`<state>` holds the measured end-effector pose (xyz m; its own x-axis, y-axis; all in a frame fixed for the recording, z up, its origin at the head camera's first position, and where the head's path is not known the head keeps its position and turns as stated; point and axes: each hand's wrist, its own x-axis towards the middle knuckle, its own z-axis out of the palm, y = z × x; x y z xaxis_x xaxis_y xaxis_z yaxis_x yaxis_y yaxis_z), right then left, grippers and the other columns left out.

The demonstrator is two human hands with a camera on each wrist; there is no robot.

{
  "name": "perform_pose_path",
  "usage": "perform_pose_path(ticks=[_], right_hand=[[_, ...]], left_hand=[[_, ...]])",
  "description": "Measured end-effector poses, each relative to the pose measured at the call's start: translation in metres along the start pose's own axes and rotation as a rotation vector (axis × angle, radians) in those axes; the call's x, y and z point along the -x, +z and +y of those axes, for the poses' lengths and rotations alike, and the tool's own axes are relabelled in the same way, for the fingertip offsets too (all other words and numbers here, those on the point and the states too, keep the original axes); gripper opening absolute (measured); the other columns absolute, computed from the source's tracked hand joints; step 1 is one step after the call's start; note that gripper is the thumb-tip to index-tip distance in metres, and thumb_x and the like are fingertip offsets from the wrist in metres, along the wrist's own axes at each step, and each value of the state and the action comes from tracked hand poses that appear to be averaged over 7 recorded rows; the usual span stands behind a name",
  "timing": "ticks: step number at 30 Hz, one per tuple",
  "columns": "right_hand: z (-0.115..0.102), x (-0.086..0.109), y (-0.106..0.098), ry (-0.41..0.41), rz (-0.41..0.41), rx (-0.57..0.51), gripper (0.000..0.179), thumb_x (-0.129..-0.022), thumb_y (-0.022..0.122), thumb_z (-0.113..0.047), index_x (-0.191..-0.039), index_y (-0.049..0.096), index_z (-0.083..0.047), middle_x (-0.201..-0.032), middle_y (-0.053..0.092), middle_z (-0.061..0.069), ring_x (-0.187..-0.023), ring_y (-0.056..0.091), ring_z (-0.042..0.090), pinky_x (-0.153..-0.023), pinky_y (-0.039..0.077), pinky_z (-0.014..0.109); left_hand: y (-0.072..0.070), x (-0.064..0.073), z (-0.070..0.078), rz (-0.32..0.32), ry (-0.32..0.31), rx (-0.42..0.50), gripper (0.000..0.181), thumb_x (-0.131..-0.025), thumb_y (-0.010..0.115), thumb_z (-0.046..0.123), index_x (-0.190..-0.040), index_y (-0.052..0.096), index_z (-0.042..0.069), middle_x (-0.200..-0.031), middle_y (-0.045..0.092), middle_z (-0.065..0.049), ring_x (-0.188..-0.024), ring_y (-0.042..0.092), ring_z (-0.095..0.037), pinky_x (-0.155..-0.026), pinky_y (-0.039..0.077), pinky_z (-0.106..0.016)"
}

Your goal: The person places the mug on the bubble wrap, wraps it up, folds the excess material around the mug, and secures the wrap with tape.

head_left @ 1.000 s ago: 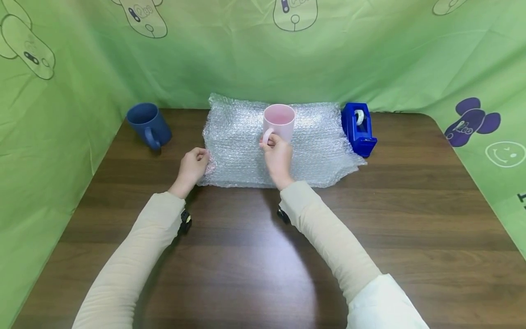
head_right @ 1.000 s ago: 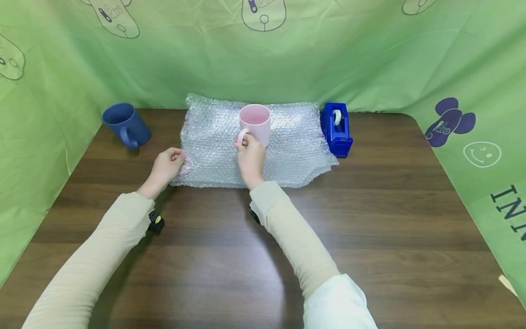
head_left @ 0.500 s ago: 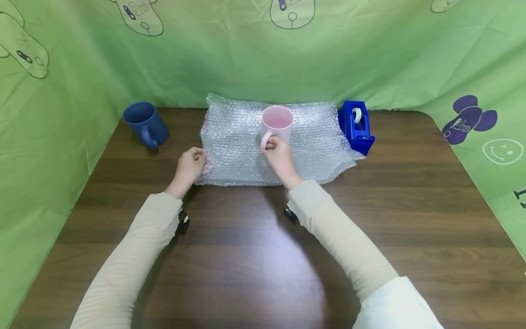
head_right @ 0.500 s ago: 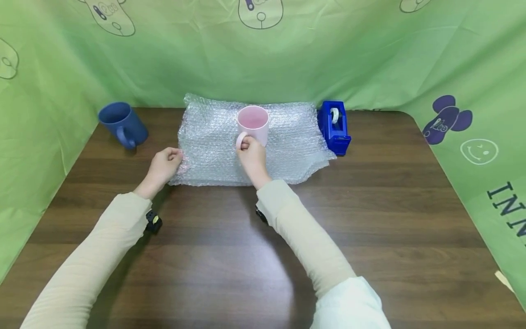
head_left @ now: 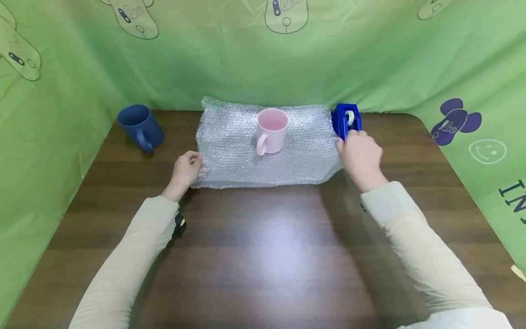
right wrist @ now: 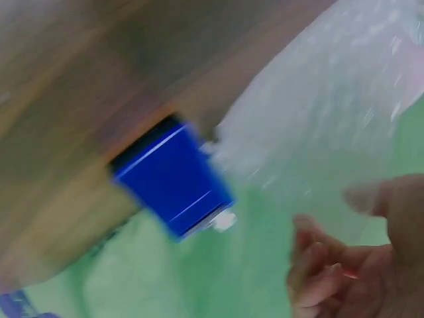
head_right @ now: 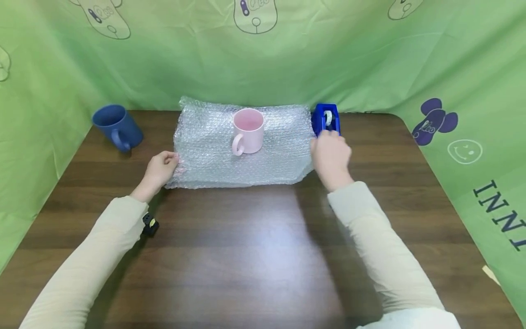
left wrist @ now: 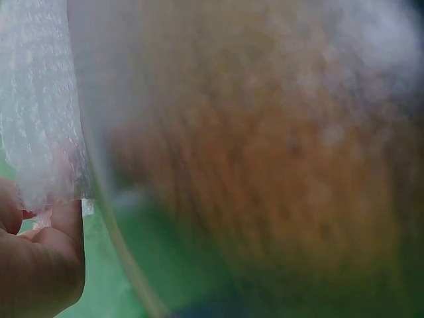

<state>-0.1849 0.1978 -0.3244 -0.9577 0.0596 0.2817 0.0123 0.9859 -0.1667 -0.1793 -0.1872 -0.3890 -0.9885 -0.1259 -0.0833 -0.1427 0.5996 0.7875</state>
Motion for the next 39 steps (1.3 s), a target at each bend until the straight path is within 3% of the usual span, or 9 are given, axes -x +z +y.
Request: perform_pose_path(ticks=[6,11,15,18,21,24,27,31,39], right_hand=[[0.044,-0.006,-0.012,0.096,-0.370,-0.123,0.056,-0.096,0.037,-0.054,-0.068,0.048,-0.007,-0.065,0.050,0.013,-0.064,0.051,0.031,-0.052,0.038,0.038],[0.055,-0.016,-0.017,0.053,-0.605,-0.282,0.046,-0.094,0.047,-0.047,-0.062,0.048,-0.014,-0.066,0.043,0.001,-0.068,0.043,0.019,-0.058,0.036,0.030],[0.048,-0.021,-0.022,0.099,-0.559,-0.435,0.035,-0.093,0.047,-0.035,-0.076,0.059,-0.006,-0.071,0.053,0.001,-0.071,0.048,0.016,-0.061,0.039,0.028],[0.035,-0.024,-0.026,0.177,-0.535,-0.660,0.034,-0.094,0.038,-0.027,-0.100,0.057,0.001,-0.064,0.058,-0.013,-0.064,0.055,0.004,-0.061,0.046,0.020],[0.021,-0.027,-0.030,0.251,-0.545,-0.932,0.048,-0.098,0.032,-0.022,-0.135,0.036,0.008,-0.063,0.063,-0.018,-0.062,0.063,-0.005,-0.064,0.052,0.012],[0.006,-0.031,-0.034,0.293,-0.537,-1.125,0.059,-0.100,0.029,-0.021,-0.148,0.012,0.009,-0.064,0.067,-0.012,-0.064,0.068,-0.001,-0.068,0.055,0.012],[-0.008,-0.034,-0.036,0.308,-0.487,-1.226,0.042,-0.100,0.029,-0.018,-0.138,0.031,0.000,-0.066,0.067,-0.006,-0.065,0.069,0.002,-0.070,0.056,0.015],[-0.027,-0.038,-0.035,0.300,-0.404,-1.306,0.015,-0.101,0.030,-0.016,-0.094,0.038,-0.007,-0.069,0.065,-0.003,-0.065,0.069,0.004,-0.070,0.056,0.016],[-0.064,-0.046,-0.020,0.233,-0.277,-1.321,0.018,-0.101,0.030,-0.016,-0.089,0.040,-0.008,-0.096,0.053,0.005,-0.083,0.067,0.007,-0.088,0.054,0.021]], left_hand=[[-0.002,-0.001,0.000,-0.008,0.000,-0.012,0.039,-0.102,0.037,0.016,-0.131,0.048,-0.008,-0.125,0.057,-0.028,-0.111,0.055,-0.035,-0.095,0.045,-0.042],[-0.003,-0.003,0.003,-0.006,0.007,-0.024,0.038,-0.102,0.038,0.015,-0.130,0.048,-0.008,-0.124,0.057,-0.028,-0.111,0.056,-0.035,-0.094,0.046,-0.042],[-0.004,-0.003,0.005,-0.008,0.009,-0.039,0.038,-0.102,0.038,0.015,-0.130,0.049,-0.007,-0.126,0.056,-0.028,-0.115,0.054,-0.035,-0.098,0.045,-0.044],[-0.005,-0.003,0.005,-0.013,0.007,-0.039,0.038,-0.102,0.037,0.015,-0.130,0.048,-0.007,-0.127,0.056,-0.028,-0.116,0.053,-0.035,-0.099,0.044,-0.045],[-0.005,-0.002,0.005,-0.010,0.007,-0.037,0.038,-0.102,0.037,0.015,-0.130,0.048,-0.007,-0.127,0.056,-0.028,-0.114,0.054,-0.034,-0.097,0.045,-0.044],[-0.005,0.000,0.006,-0.008,0.010,-0.038,0.038,-0.102,0.037,0.015,-0.130,0.048,-0.007,-0.125,0.057,-0.028,-0.111,0.055,-0.034,-0.093,0.046,-0.042],[-0.005,0.001,0.007,-0.012,0.005,-0.040,0.037,-0.102,0.037,0.015,-0.131,0.048,-0.007,-0.125,0.058,-0.028,-0.110,0.056,-0.035,-0.092,0.047,-0.041],[-0.006,0.001,0.007,-0.014,0.001,-0.042,0.038,-0.102,0.037,0.015,-0.131,0.048,-0.006,-0.127,0.057,-0.027,-0.113,0.056,-0.035,-0.095,0.046,-0.043],[-0.006,0.001,0.006,0.052,0.034,-0.046,0.035,-0.101,0.040,0.015,-0.127,0.052,-0.006,-0.120,0.061,-0.027,-0.109,0.057,-0.035,-0.095,0.046,-0.044]])
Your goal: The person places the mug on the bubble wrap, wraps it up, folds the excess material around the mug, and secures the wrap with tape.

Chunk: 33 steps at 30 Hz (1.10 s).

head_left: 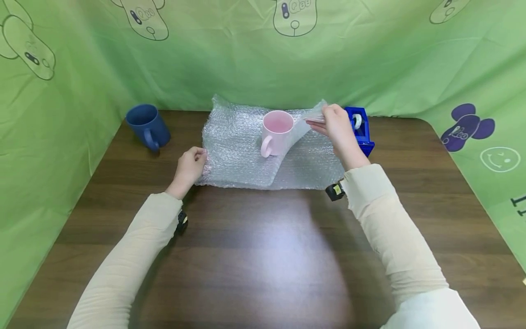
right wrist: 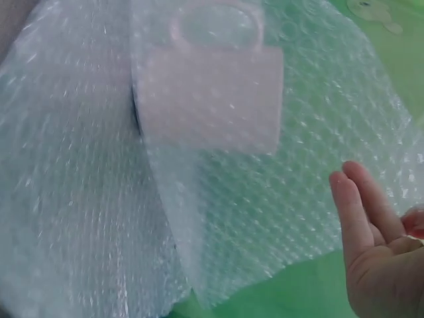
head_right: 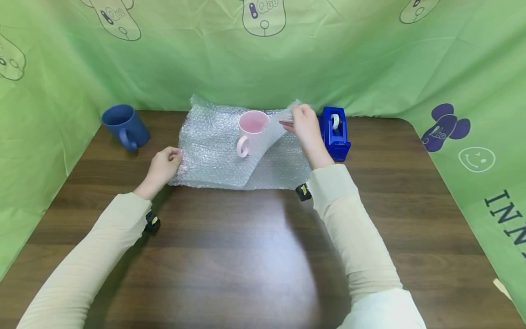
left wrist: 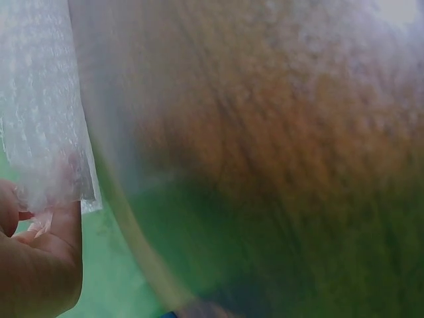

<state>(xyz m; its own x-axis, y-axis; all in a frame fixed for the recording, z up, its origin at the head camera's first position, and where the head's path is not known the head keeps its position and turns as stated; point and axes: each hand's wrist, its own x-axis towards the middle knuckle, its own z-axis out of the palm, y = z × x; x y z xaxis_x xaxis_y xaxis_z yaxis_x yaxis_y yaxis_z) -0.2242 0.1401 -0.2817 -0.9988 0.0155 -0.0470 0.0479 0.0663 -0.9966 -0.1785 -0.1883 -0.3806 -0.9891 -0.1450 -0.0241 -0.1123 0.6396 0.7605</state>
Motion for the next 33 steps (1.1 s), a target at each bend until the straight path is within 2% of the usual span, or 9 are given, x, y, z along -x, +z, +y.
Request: perform_pose_path(ticks=[4,10,17,21,24,29,30,31,33], right_hand=[[0.005,-0.005,0.017,-0.078,-0.003,0.055,0.021,-0.101,0.031,-0.016,-0.083,0.038,-0.011,-0.092,0.042,-0.001,-0.096,0.056,0.009,-0.102,0.048,0.031],[0.017,-0.010,0.029,-0.152,-0.027,0.089,0.022,-0.103,0.031,-0.016,-0.082,0.038,-0.015,-0.089,0.040,-0.005,-0.091,0.046,0.003,-0.109,0.041,0.039],[0.027,-0.014,0.035,-0.191,-0.012,0.280,0.021,-0.105,0.032,-0.027,-0.088,0.040,-0.016,-0.088,0.036,-0.001,-0.090,0.039,0.013,-0.089,0.037,0.029],[0.030,-0.014,0.039,-0.151,-0.083,0.337,0.033,-0.105,0.025,-0.039,-0.101,0.041,-0.009,-0.114,0.057,0.005,-0.119,0.047,0.023,-0.109,0.032,0.040],[0.032,-0.014,0.040,-0.134,-0.135,0.370,0.047,-0.104,0.020,-0.045,-0.121,0.043,-0.007,-0.141,0.052,0.007,-0.140,0.037,0.025,-0.119,0.020,0.047],[0.035,-0.014,0.041,-0.157,-0.170,0.424,0.039,-0.104,0.030,-0.026,-0.135,0.047,-0.008,-0.144,0.047,0.008,-0.136,0.040,0.023,-0.117,0.028,0.041],[0.036,-0.015,0.040,-0.164,-0.184,0.456,0.037,-0.102,0.034,-0.018,-0.136,0.046,-0.009,-0.146,0.046,0.008,-0.127,0.048,0.024,-0.110,0.036,0.040],[0.036,-0.015,0.040,-0.174,-0.206,0.504,0.040,-0.099,0.037,-0.011,-0.139,0.045,-0.011,-0.148,0.044,0.007,-0.114,0.055,0.024,-0.101,0.044,0.038],[0.039,-0.017,0.040,-0.224,-0.273,0.633,0.056,-0.090,0.042,0.003,-0.144,0.039,-0.012,-0.153,0.037,0.008,-0.120,0.053,0.027,-0.104,0.043,0.040]], left_hand=[[0.000,0.000,-0.001,-0.007,-0.006,-0.002,0.036,-0.102,0.040,0.016,-0.128,0.052,-0.005,-0.121,0.060,-0.027,-0.110,0.057,-0.035,-0.096,0.046,-0.045],[0.000,0.000,-0.002,-0.014,-0.012,0.005,0.036,-0.102,0.040,0.015,-0.128,0.051,-0.006,-0.122,0.060,-0.027,-0.111,0.057,-0.035,-0.096,0.046,-0.044],[0.000,-0.001,-0.002,-0.015,-0.011,0.007,0.035,-0.102,0.040,0.015,-0.128,0.051,-0.006,-0.122,0.060,-0.027,-0.109,0.057,-0.034,-0.094,0.046,-0.042],[0.001,-0.001,-0.002,-0.018,-0.008,0.006,0.036,-0.102,0.040,0.015,-0.128,0.051,-0.006,-0.122,0.060,-0.027,-0.108,0.057,-0.033,-0.093,0.046,-0.041],[0.001,-0.001,-0.002,-0.020,-0.006,0.007,0.036,-0.102,0.039,0.015,-0.128,0.051,-0.007,-0.122,0.060,-0.028,-0.109,0.057,-0.034,-0.094,0.046,-0.043],[0.001,-0.002,-0.002,-0.024,-0.007,0.007,0.036,-0.102,0.040,0.015,-0.128,0.051,-0.007,-0.123,0.060,-0.028,-0.110,0.058,-0.035,-0.095,0.046,-0.043],[0.001,-0.002,-0.002,-0.023,-0.009,0.008,0.036,-0.102,0.040,0.015,-0.128,0.051,-0.007,-0.123,0.060,-0.028,-0.110,0.058,-0.035,-0.095,0.047,-0.043],[0.001,-0.002,-0.002,-0.024,-0.010,0.008,0.036,-0.102,0.040,0.015,-0.129,0.051,-0.007,-0.123,0.060,-0.028,-0.109,0.058,-0.035,-0.095,0.047,-0.043],[0.000,-0.003,-0.003,-0.023,-0.013,0.010,0.036,-0.102,0.040,0.015,-0.129,0.051,-0.007,-0.123,0.060,-0.027,-0.107,0.058,-0.034,-0.093,0.048,-0.042]])
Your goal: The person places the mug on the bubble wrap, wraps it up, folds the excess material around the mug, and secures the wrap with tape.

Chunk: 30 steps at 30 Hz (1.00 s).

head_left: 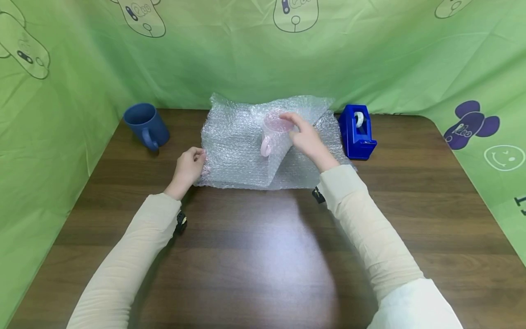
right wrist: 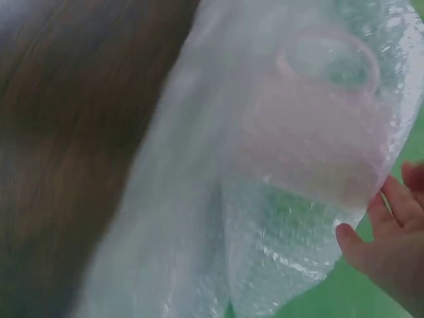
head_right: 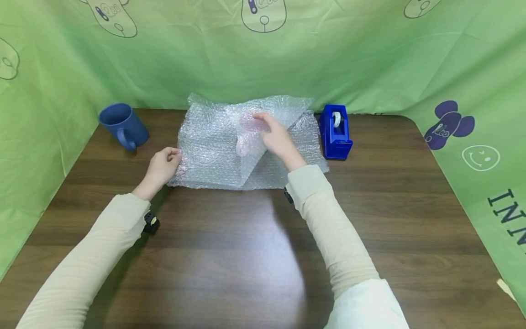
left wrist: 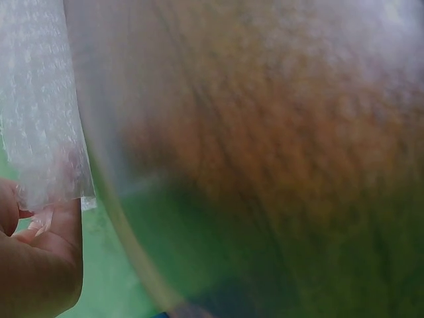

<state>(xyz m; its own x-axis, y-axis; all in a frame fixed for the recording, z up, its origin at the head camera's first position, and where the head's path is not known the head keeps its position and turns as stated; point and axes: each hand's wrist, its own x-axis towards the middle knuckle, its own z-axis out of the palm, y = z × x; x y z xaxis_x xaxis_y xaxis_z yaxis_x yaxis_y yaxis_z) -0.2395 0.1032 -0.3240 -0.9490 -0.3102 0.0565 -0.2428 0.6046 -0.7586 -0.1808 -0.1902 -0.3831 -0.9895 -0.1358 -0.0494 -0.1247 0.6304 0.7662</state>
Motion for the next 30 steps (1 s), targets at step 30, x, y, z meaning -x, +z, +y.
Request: perform_pose_path(ticks=[30], right_hand=[[0.020,-0.009,0.010,-0.367,-0.064,0.737,0.059,-0.081,0.072,-0.008,-0.134,0.047,-0.006,-0.145,0.048,0.011,-0.141,0.035,0.029,-0.121,0.011,0.052]], left_hand=[[-0.020,-0.034,0.023,-0.301,-0.279,0.413,0.059,-0.100,0.037,0.033,-0.149,0.024,0.002,-0.137,0.037,-0.007,-0.126,0.034,-0.018,-0.118,0.024,-0.036]])
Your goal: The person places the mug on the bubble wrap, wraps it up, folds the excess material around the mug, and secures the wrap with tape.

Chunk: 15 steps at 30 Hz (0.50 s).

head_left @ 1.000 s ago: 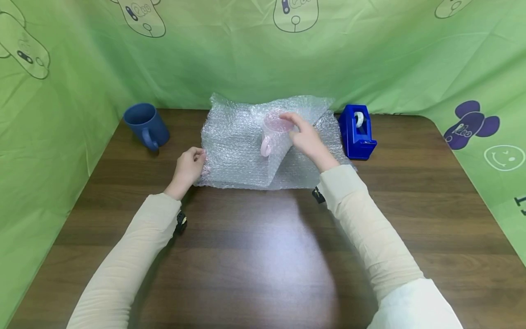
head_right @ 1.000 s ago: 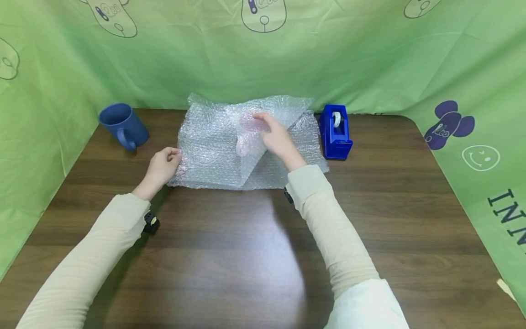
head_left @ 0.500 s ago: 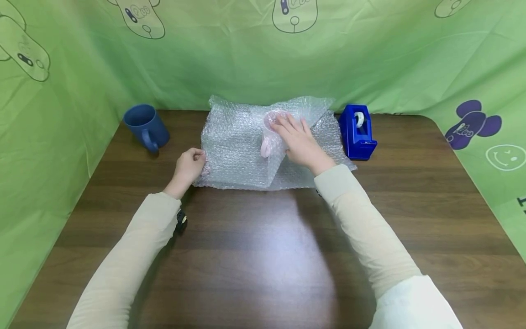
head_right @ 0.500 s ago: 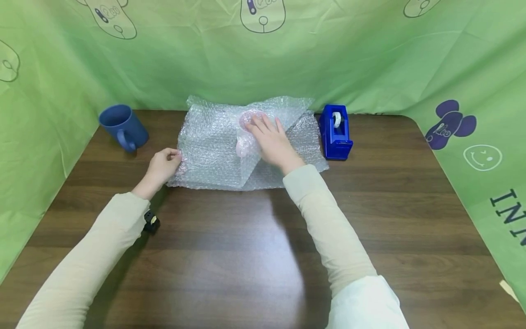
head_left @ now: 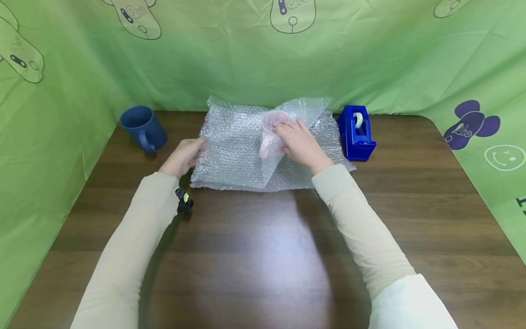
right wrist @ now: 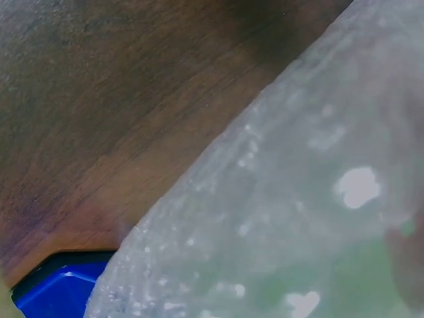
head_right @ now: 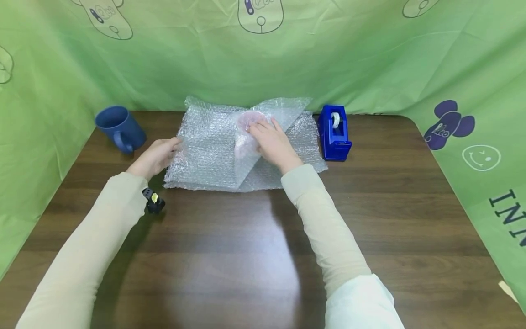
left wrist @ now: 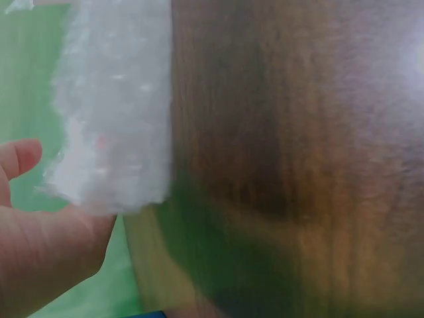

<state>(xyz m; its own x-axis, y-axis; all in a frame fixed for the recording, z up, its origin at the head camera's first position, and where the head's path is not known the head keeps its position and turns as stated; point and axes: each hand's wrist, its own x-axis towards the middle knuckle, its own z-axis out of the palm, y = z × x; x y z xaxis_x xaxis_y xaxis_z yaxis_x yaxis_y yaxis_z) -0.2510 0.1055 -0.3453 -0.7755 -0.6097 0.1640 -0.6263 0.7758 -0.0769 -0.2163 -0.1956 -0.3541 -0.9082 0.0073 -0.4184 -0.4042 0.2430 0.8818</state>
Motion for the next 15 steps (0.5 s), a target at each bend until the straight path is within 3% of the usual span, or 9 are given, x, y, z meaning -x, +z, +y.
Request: perform_pose_path(ticks=[2,4,6,8,11,15], right_hand=[[-0.0003,-0.0012,0.0000,0.004,0.003,0.017,0.054,-0.081,0.072,-0.009,-0.129,0.050,-0.006,-0.139,0.053,0.012,-0.138,0.039,0.030,-0.120,0.014,0.052],[-0.0009,-0.0023,0.0002,0.003,0.011,0.032,0.048,-0.081,0.072,-0.010,-0.124,0.052,-0.006,-0.133,0.058,0.014,-0.134,0.043,0.031,-0.120,0.016,0.052],[-0.0016,-0.0029,0.0004,-0.002,0.018,0.041,0.042,-0.081,0.072,-0.010,-0.118,0.054,-0.005,-0.128,0.060,0.014,-0.131,0.046,0.032,-0.119,0.018,0.053],[-0.0024,-0.0030,0.0007,-0.005,0.025,0.046,0.038,-0.081,0.072,-0.011,-0.114,0.055,-0.005,-0.125,0.062,0.015,-0.129,0.048,0.033,-0.119,0.020,0.053],[-0.0027,-0.0028,0.0011,0.000,0.028,0.047,0.035,-0.081,0.072,-0.011,-0.111,0.056,-0.004,-0.123,0.062,0.015,-0.127,0.049,0.035,-0.118,0.021,0.052],[-0.0016,-0.0037,0.0016,0.013,0.030,0.051,0.033,-0.081,0.072,-0.010,-0.110,0.057,-0.004,-0.122,0.062,0.014,-0.125,0.049,0.034,-0.118,0.021,0.051]], left_hand=[[0.0002,-0.0023,0.0024,-0.007,-0.010,0.006,0.060,-0.101,0.037,0.033,-0.150,0.022,0.002,-0.147,0.034,-0.010,-0.134,0.033,-0.019,-0.119,0.023,-0.035],[-0.0001,-0.0043,0.0037,0.002,-0.024,0.033,0.055,-0.101,0.038,0.036,-0.146,0.031,0.005,-0.145,0.036,-0.008,-0.129,0.037,-0.018,-0.113,0.029,-0.029],[-0.0008,-0.0058,0.0043,0.017,-0.029,0.061,0.046,-0.101,0.038,0.039,-0.135,0.042,0.009,-0.132,0.044,-0.004,-0.112,0.046,-0.014,-0.100,0.038,-0.022],[-0.0013,-0.0068,0.0043,0.030,-0.024,0.080,0.042,-0.101,0.038,0.041,-0.127,0.045,0.010,-0.115,0.044,0.004,-0.092,0.045,-0.007,-0.083,0.041,-0.017],[-0.0018,-0.0085,0.0050,0.021,0.004,0.056,0.045,-0.102,0.038,0.037,-0.139,0.038,0.012,-0.111,0.043,0.006,-0.081,0.042,-0.003,-0.073,0.040,-0.014],[-0.0004,-0.0104,0.0084,0.011,0.040,-0.023,0.057,-0.102,0.037,0.024,-0.153,0.016,0.013,-0.124,0.041,0.002,-0.088,0.042,-0.003,-0.083,0.040,-0.018]])
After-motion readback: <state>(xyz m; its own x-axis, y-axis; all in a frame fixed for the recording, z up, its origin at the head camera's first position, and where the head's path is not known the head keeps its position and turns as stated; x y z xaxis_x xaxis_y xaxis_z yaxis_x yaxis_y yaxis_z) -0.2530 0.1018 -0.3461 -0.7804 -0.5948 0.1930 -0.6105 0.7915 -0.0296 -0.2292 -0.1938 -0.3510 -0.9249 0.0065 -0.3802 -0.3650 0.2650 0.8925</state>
